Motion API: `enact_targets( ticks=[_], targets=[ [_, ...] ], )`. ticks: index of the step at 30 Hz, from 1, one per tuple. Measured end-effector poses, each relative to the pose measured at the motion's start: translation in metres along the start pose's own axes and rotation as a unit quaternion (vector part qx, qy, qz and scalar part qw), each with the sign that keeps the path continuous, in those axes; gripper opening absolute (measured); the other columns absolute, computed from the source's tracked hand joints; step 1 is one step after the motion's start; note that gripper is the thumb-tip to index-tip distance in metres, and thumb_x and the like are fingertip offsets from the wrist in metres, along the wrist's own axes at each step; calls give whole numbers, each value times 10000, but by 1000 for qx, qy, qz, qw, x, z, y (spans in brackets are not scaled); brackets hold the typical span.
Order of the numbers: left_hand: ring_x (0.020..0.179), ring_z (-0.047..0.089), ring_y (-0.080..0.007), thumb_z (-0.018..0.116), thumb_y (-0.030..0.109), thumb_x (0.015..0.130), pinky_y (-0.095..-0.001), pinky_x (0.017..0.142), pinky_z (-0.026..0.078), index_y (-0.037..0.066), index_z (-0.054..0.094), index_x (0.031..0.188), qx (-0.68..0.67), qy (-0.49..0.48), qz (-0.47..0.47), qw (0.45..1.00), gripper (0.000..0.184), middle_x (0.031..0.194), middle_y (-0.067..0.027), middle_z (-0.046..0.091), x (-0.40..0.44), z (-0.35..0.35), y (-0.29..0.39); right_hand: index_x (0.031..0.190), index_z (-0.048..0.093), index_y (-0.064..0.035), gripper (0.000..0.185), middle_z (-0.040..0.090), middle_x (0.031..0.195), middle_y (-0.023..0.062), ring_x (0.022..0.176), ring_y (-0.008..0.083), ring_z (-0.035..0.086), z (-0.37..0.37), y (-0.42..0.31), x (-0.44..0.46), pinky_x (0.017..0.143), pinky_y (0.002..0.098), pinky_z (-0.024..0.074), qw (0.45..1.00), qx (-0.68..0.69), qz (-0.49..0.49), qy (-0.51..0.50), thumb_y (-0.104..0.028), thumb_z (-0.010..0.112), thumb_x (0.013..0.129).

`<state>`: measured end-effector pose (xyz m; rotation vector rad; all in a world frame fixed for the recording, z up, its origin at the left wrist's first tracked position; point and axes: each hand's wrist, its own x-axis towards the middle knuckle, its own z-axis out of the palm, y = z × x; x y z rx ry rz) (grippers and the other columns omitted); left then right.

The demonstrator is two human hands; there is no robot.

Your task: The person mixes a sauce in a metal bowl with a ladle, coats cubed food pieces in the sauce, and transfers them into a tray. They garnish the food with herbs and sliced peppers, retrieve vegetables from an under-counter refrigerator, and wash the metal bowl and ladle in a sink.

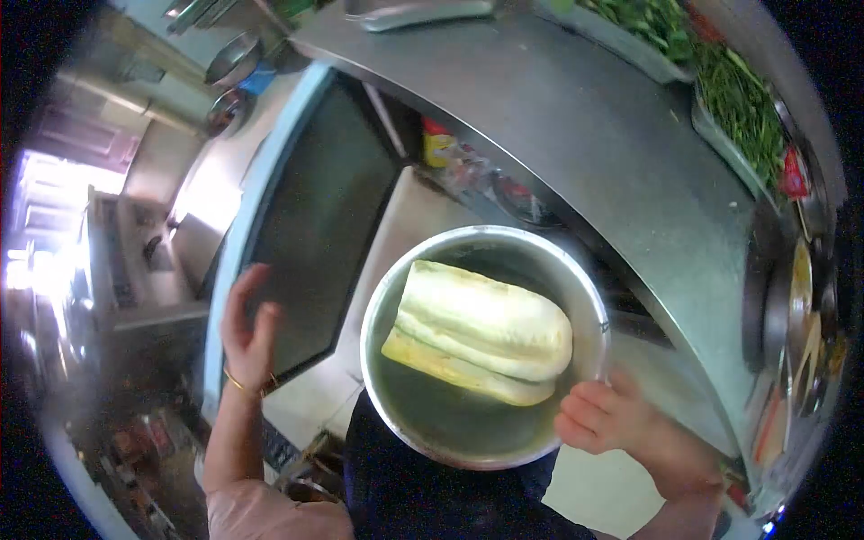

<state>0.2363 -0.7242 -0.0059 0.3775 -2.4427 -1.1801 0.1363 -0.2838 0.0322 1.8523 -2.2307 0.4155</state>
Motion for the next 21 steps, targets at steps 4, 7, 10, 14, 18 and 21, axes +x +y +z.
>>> enact_targets(
  ticks=[4, 7, 10, 14, 18, 21],
  targets=[
    [1067, 577, -306, 569, 224, 915, -365, 916, 427, -10, 582, 1153, 227, 116, -100, 962, 334, 1137, -179, 614, -55, -125, -123, 774, 517, -232, 174, 552, 827, -49, 834, 158, 545, -69, -26, 26, 713, 380, 473, 999, 17, 19, 20, -200, 641, 656],
    [807, 585, -253, 502, 374, 945, -353, 760, 457, -19, 605, 1049, 224, -52, -343, 911, 419, 910, -141, 641, -103, -134, -139, 799, 531, -230, 221, 558, 850, -37, 857, 183, 542, -106, -24, 19, 725, 391, 475, 994, 24, 100, 21, -186, 648, 616],
    [655, 501, -144, 516, 386, 946, -306, 629, 439, -20, 607, 989, 71, -51, -371, 925, 418, 731, -32, 588, -113, -112, -96, 836, 557, -169, 335, 591, 876, 8, 851, 239, 564, -153, -34, 18, 706, 411, 478, 975, 10, 218, -34, -122, 674, 526],
    [744, 541, -116, 569, 262, 937, -257, 665, 454, -27, 543, 1142, -112, -165, -327, 924, 355, 885, -27, 607, -158, -55, -63, 840, 544, -112, 361, 598, 856, 51, 850, 284, 568, -156, -21, 12, 713, 414, 476, 927, -86, 363, 28, -41, 682, 515],
    [890, 590, -134, 575, 198, 934, -276, 778, 487, -8, 454, 1319, -203, -239, -479, 820, 453, 1033, -59, 634, -152, 2, 45, 842, 541, -103, 346, 589, 839, 65, 830, 300, 555, -140, 4, -18, 721, 414, 470, 884, -139, 441, 74, -18, 683, 538],
    [927, 604, -140, 594, 186, 922, -279, 817, 489, 10, 460, 1329, -250, -378, -329, 829, 463, 1076, -75, 636, -162, 39, 72, 833, 537, -94, 326, 581, 836, 72, 847, 310, 545, -131, 18, -35, 739, 416, 462, 862, -168, 472, 75, -14, 683, 553]
  ],
)
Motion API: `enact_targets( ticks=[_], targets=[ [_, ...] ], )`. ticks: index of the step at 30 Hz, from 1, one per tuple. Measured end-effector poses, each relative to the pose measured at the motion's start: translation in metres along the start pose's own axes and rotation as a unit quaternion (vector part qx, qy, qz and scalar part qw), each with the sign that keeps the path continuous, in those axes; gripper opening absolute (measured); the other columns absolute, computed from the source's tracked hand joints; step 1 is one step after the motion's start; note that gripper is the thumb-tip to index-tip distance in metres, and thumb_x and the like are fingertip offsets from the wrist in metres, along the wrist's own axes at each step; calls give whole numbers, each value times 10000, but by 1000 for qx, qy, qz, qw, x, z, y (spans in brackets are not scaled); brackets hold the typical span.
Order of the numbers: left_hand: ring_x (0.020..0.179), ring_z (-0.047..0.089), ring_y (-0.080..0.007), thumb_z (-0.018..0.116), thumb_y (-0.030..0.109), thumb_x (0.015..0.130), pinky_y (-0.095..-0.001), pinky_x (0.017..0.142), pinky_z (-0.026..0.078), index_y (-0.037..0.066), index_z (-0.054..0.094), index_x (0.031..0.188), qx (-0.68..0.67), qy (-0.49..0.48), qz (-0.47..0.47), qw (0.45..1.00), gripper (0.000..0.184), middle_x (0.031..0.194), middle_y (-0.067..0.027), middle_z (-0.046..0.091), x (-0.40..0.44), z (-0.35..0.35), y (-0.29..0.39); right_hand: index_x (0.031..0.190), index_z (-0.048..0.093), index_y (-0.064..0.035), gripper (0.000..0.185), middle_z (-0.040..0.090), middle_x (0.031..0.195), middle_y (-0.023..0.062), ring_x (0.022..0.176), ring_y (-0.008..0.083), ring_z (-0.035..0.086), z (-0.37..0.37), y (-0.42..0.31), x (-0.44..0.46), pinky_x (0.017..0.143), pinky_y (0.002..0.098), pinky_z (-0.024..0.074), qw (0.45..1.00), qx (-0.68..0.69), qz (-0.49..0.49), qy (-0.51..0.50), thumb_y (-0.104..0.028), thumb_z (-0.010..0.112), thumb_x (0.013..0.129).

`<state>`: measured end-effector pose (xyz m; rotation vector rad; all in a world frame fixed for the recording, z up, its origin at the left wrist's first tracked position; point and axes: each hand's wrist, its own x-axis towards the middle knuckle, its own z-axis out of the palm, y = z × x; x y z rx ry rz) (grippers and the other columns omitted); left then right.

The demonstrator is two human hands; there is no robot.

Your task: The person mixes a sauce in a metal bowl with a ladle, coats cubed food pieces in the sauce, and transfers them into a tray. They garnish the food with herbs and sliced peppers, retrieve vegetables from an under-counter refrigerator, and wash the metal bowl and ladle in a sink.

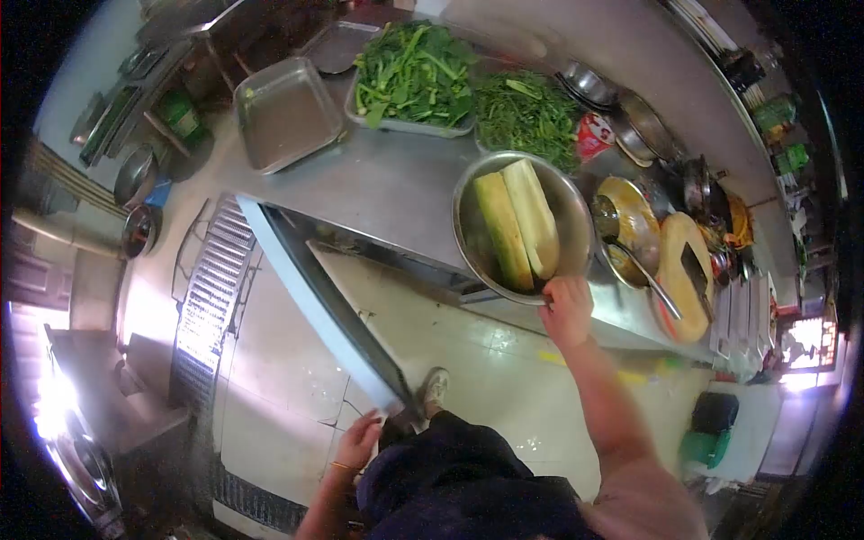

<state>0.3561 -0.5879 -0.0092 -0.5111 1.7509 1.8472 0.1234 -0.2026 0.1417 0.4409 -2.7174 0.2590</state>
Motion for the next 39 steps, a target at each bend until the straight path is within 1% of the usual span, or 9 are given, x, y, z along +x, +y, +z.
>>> enact_targets(
  ticks=[8, 13, 16, 21, 25, 27, 29, 33, 39],
  targets=[
    [974, 617, -155, 637, 100, 880, -275, 865, 484, 8, 542, 1219, 14, -68, 139, 988, 364, 1054, -85, 645, 44, 88, 131, 1214, 491, -57, 510, 532, 1201, 179, 1128, 363, 503, -50, 7, 46, 970, 463, 392, 994, 80, 18, 75, -197, 686, 764],
    [1163, 525, -247, 530, 44, 923, -381, 980, 433, 18, 372, 1380, -200, -97, 209, 952, 484, 1305, -153, 509, 74, 182, 286, 1252, 468, -4, 480, 553, 1161, 249, 1081, 414, 520, -6, 74, 116, 946, 449, 410, 968, 188, 163, 17, -151, 578, 808],
    [1239, 457, -280, 584, 113, 905, -419, 1018, 393, 38, 266, 1436, -195, 28, 217, 956, 623, 1356, -161, 458, 145, 237, 323, 1252, 481, -1, 489, 575, 1125, 257, 1040, 413, 554, 66, 116, 139, 928, 441, 430, 935, 266, 220, -77, -172, 555, 800],
    [1288, 407, -294, 550, 433, 913, -401, 1048, 355, 99, 263, 1448, -219, 126, -8, 968, 693, 1391, -162, 426, 228, 273, 356, 1151, 538, 26, 428, 633, 1002, 236, 948, 403, 601, 64, 119, 149, 843, 429, 464, 898, 286, 249, -224, -205, 595, 796],
    [1220, 466, -266, 472, 580, 905, -409, 1041, 362, 118, 316, 1424, -366, -2, 18, 930, 712, 1341, -148, 469, 248, 269, 348, 1118, 541, 19, 414, 631, 975, 226, 898, 370, 618, 29, 110, 151, 795, 417, 485, 907, 321, 259, -85, -240, 635, 809],
    [1133, 531, -252, 545, 493, 903, -413, 956, 447, 94, 410, 1330, -317, 56, 39, 946, 600, 1256, -121, 522, 254, 269, 342, 1113, 539, 10, 364, 643, 971, 195, 863, 314, 644, -13, 109, 156, 768, 386, 504, 897, 363, 250, -22, -210, 632, 839],
    [1096, 561, -251, 600, 407, 901, -409, 906, 487, 81, 447, 1275, -151, 163, 52, 974, 519, 1218, -113, 544, 259, 277, 339, 1122, 537, -4, 268, 649, 998, 130, 852, 209, 644, -25, 123, 159, 757, 321, 516, 777, 567, 220, 162, -98, 591, 877],
    [957, 600, -252, 670, 52, 780, -386, 828, 510, 14, 453, 1202, -161, 124, 99, 974, 477, 1082, -120, 588, 271, 273, 333, 1196, 490, -7, 315, 610, 1075, 102, 918, 155, 601, -97, 180, 129, 798, 289, 503, 682, 595, 363, 222, -44, 572, 893],
    [1033, 587, -329, 557, 78, 788, -470, 914, 479, 16, 482, 1222, -349, -66, 7, 935, 445, 1117, -145, 589, 248, 261, 391, 1147, 522, -14, 348, 635, 968, 111, 827, 208, 630, -145, 178, 4, 760, 318, 517, 842, 374, 382, 72, -117, 650, 840]
  ],
)
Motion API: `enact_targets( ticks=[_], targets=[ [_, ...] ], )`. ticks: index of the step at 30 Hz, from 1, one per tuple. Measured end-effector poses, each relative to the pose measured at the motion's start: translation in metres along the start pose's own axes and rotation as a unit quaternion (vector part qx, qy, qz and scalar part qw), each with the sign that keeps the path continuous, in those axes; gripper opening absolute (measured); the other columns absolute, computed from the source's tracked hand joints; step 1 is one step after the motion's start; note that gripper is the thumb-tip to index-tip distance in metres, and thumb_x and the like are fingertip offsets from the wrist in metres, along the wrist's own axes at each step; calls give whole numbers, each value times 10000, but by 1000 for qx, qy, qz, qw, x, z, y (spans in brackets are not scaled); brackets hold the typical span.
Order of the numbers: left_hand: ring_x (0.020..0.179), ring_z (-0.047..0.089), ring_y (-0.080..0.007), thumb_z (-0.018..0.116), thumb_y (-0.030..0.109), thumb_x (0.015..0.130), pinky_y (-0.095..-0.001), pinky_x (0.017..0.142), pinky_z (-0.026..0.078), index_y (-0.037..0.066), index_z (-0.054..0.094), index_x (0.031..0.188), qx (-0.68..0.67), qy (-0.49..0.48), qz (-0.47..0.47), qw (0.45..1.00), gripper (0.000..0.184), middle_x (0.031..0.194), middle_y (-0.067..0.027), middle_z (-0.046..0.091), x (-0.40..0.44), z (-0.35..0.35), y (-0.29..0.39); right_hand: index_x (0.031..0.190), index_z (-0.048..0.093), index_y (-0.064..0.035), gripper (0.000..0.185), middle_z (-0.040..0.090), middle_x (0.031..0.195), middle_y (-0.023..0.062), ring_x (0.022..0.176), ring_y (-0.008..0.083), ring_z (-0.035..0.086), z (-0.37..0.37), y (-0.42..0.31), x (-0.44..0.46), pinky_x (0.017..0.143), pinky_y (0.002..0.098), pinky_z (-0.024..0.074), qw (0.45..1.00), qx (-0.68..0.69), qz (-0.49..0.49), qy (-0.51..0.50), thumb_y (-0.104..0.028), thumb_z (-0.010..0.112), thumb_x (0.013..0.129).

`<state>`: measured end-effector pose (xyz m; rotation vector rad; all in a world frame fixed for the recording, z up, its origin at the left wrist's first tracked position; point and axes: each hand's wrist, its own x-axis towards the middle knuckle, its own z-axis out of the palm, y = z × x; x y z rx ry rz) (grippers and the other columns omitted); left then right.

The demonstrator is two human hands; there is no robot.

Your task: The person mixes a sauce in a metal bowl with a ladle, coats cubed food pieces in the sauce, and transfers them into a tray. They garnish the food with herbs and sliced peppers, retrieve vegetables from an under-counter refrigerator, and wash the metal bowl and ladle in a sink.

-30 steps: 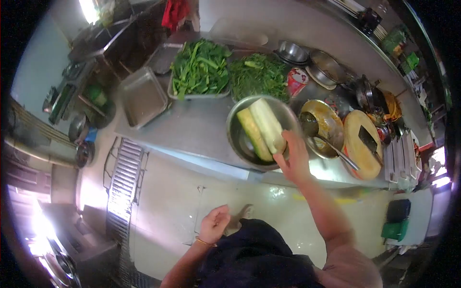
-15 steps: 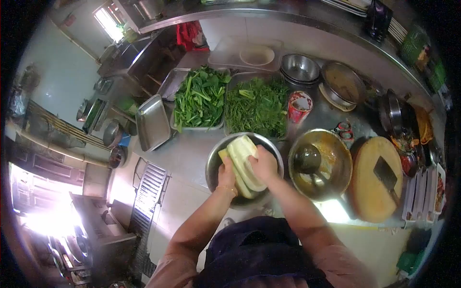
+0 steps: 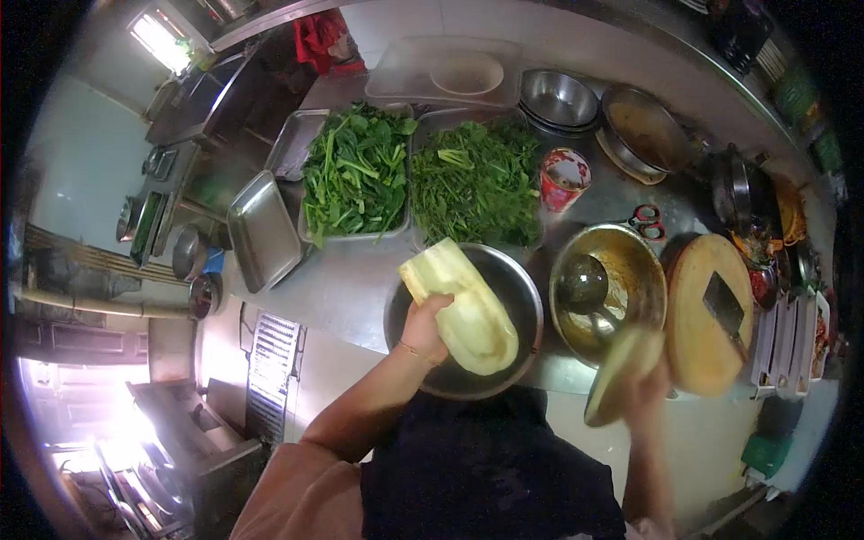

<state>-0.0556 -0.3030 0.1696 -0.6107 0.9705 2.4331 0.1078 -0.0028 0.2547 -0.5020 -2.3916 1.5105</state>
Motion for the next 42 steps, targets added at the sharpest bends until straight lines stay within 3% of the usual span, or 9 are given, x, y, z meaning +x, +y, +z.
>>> enact_targets(
  ticks=[2, 8, 16, 25, 30, 32, 34, 38, 42],
  targets=[
    [1041, 584, -334, 556, 94, 786, -473, 924, 472, 23, 478, 1234, -44, -82, -22, 995, 460, 1129, -152, 587, -4, 7, 23, 1071, 570, -59, 324, 649, 916, 125, 788, 291, 646, 4, 31, -45, 739, 357, 526, 940, -335, 22, -60, -116, 690, 775],
    [1059, 577, -349, 569, 240, 773, -490, 953, 451, 22, 485, 1233, -33, -106, -63, 992, 517, 1136, -167, 600, -3, -4, 86, 1005, 570, -110, 208, 636, 867, 98, 785, 298, 639, 80, 45, -58, 663, 410, 513, 826, -524, -14, -207, -196, 589, 817],
    [1057, 568, -354, 597, 241, 760, -489, 957, 447, 27, 480, 1236, -14, -71, -75, 995, 535, 1137, -173, 590, -18, -98, 124, 994, 544, -95, 199, 636, 899, 105, 788, 325, 648, 172, 27, 5, 630, 437, 513, 821, -512, -14, -252, -223, 559, 843],
    [1081, 559, -340, 586, 246, 756, -489, 962, 449, 28, 455, 1258, -37, 28, 75, 996, 562, 1156, -161, 571, -50, -138, 138, 1093, 589, -117, 349, 627, 955, 121, 815, 330, 623, 211, 1, 55, 681, 425, 504, 915, -315, -252, -8, -219, 662, 768],
    [1087, 558, -338, 565, 247, 780, -496, 962, 447, 32, 470, 1253, -67, -8, 111, 992, 528, 1169, -159, 573, -57, -125, 137, 1092, 557, -68, 259, 618, 935, 76, 702, 213, 612, 165, 100, -35, 634, 351, 495, 979, -37, 194, -41, -225, 591, 887],
    [1084, 562, -337, 566, 272, 797, -505, 947, 456, 33, 454, 1276, -64, -19, 131, 989, 546, 1186, -163, 568, -58, -116, 139, 1134, 519, -73, 294, 609, 934, 78, 724, 181, 593, 129, 88, -46, 636, 334, 497, 910, 187, 322, 181, -282, 531, 927],
    [1076, 561, -342, 572, 313, 802, -511, 937, 460, 29, 425, 1299, -48, -56, 155, 985, 591, 1185, -165, 561, -61, -99, 136, 1170, 472, -66, 362, 599, 997, 122, 744, 224, 613, 93, 95, -39, 617, 354, 527, 820, 318, 371, 298, -336, 530, 935],
    [1041, 586, -343, 571, 322, 806, -502, 931, 475, 18, 440, 1290, -29, -51, 122, 991, 586, 1166, -172, 577, -64, -37, 104, 1133, 496, -46, 273, 605, 960, 124, 752, 232, 590, 50, 117, -2, 629, 376, 523, 752, 506, 388, 166, -200, 500, 906],
    [1059, 581, -321, 596, 294, 785, -458, 947, 464, 18, 464, 1259, -11, -68, 36, 997, 565, 1136, -168, 595, -60, 41, 20, 1023, 533, -14, 216, 600, 874, 124, 666, 230, 585, 31, 122, 36, 489, 346, 498, 813, 399, 382, 187, -106, 519, 828]
  ],
)
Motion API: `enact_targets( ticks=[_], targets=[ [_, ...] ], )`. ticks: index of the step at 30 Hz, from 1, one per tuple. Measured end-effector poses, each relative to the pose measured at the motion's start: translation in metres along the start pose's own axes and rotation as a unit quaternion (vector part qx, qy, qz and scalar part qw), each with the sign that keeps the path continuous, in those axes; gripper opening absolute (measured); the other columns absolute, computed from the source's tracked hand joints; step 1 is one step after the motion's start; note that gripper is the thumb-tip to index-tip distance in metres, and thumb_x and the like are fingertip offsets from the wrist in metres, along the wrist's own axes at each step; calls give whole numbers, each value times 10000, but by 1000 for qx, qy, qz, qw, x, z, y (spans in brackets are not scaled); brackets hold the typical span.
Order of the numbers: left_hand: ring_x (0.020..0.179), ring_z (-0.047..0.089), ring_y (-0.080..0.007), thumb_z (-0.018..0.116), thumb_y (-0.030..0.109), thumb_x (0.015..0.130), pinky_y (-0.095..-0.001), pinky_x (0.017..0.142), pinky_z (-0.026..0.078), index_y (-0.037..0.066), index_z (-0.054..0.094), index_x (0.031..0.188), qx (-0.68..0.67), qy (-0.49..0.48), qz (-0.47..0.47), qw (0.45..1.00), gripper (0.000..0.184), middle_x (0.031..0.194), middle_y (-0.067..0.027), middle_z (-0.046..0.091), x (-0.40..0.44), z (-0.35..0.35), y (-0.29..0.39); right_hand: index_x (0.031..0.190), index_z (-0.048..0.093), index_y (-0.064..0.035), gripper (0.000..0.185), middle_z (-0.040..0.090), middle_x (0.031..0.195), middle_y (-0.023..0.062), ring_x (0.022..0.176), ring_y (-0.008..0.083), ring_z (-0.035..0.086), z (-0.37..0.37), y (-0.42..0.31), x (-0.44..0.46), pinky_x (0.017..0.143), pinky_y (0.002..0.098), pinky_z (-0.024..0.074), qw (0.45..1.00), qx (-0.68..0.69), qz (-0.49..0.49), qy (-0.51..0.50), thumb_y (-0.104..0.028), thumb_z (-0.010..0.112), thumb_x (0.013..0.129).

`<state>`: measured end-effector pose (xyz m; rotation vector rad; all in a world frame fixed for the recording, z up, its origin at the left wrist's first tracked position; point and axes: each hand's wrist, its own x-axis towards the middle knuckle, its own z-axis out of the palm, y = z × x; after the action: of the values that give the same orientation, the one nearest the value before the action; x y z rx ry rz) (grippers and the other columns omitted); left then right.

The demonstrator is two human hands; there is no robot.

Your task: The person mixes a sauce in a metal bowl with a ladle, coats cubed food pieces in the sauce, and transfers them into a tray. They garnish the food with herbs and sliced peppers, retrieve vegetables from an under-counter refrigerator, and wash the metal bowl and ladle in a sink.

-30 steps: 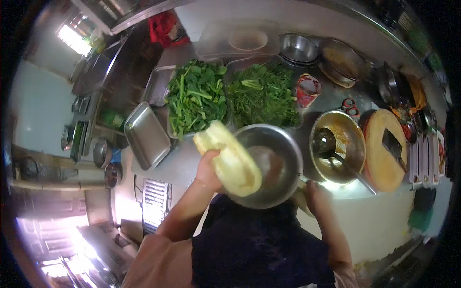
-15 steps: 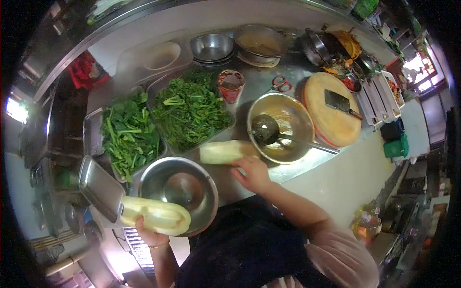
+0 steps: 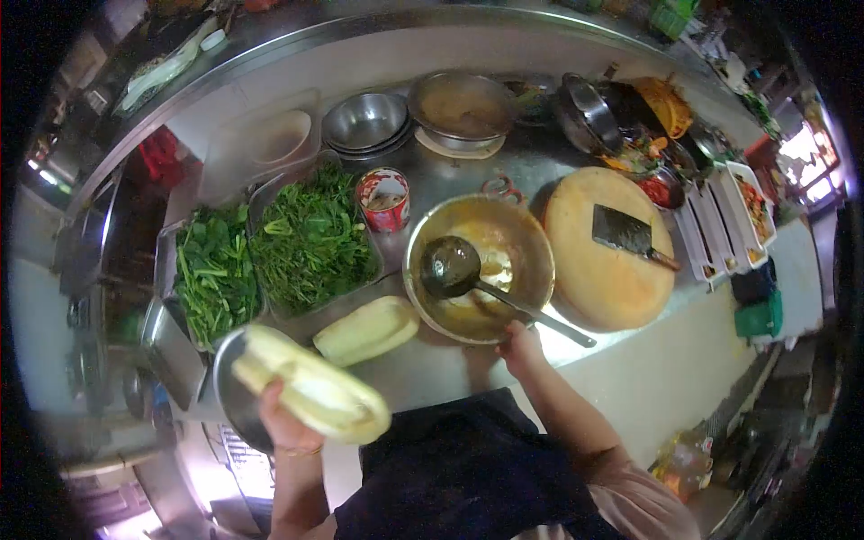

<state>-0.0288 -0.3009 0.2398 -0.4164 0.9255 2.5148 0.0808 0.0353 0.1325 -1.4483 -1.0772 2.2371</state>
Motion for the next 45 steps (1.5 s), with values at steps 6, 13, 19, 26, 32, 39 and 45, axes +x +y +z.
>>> enact_targets(
  ticks=[6, 13, 19, 26, 32, 39, 45],
  targets=[
    [1084, 571, -315, 596, 206, 797, -456, 974, 445, 35, 480, 1255, 17, 26, -126, 991, 502, 1167, -157, 593, 48, 49, -164, 941, 551, 10, 218, 585, 806, 120, 549, 229, 554, -44, -88, 26, 450, 361, 495, 998, -25, -48, -25, -158, 587, 806],
    [1070, 576, -258, 598, 172, 900, -424, 943, 462, 64, 541, 1198, 91, 106, -135, 981, 321, 1144, -98, 612, 177, 88, -260, 1115, 486, -73, 316, 587, 951, 89, 725, 201, 591, -137, -169, 69, 432, 317, 452, 990, -97, -89, -45, -153, 573, 822],
    [1081, 536, -197, 631, 257, 897, -324, 914, 436, 77, 475, 1287, 283, 93, 124, 947, 457, 1179, -73, 584, 156, 93, -258, 1105, 480, -41, 311, 588, 934, 109, 629, 204, 582, -156, -140, 51, 411, 333, 469, 990, -101, -69, -74, -133, 560, 819],
    [1345, 305, -346, 222, 840, 763, -487, 1121, 221, 53, 255, 1444, -47, -8, 6, 999, 1041, 1465, -170, 327, -32, 65, -182, 978, 565, 9, 213, 613, 834, 120, 592, 209, 594, -39, -102, -46, 398, 328, 465, 945, -198, 23, -260, -116, 599, 809],
    [1085, 571, -310, 559, 239, 894, -450, 958, 448, -35, 474, 1233, 27, 242, 128, 961, 444, 1179, -172, 582, -177, -26, -106, 1125, 502, -12, 284, 600, 931, 109, 668, 189, 617, 68, -18, -130, 448, 297, 509, 795, -331, 118, -494, -125, 585, 878],
    [901, 642, -305, 542, 46, 839, -442, 781, 543, -67, 552, 1070, -185, 311, 248, 898, 257, 1002, -207, 639, -320, -185, -9, 1344, 368, -66, 639, 551, 1038, 51, 855, 130, 586, 167, 182, -291, 599, 252, 524, 706, -222, -113, -663, -223, 693, 817],
    [1012, 618, -366, 496, 63, 846, -485, 858, 547, -107, 458, 1182, -240, 325, 228, 886, 379, 1128, -259, 588, -416, -322, 42, 1291, 460, -26, 606, 598, 1014, 57, 791, 110, 582, 206, 288, -364, 663, 243, 507, 519, -354, -165, -760, -136, 712, 751]
  ],
)
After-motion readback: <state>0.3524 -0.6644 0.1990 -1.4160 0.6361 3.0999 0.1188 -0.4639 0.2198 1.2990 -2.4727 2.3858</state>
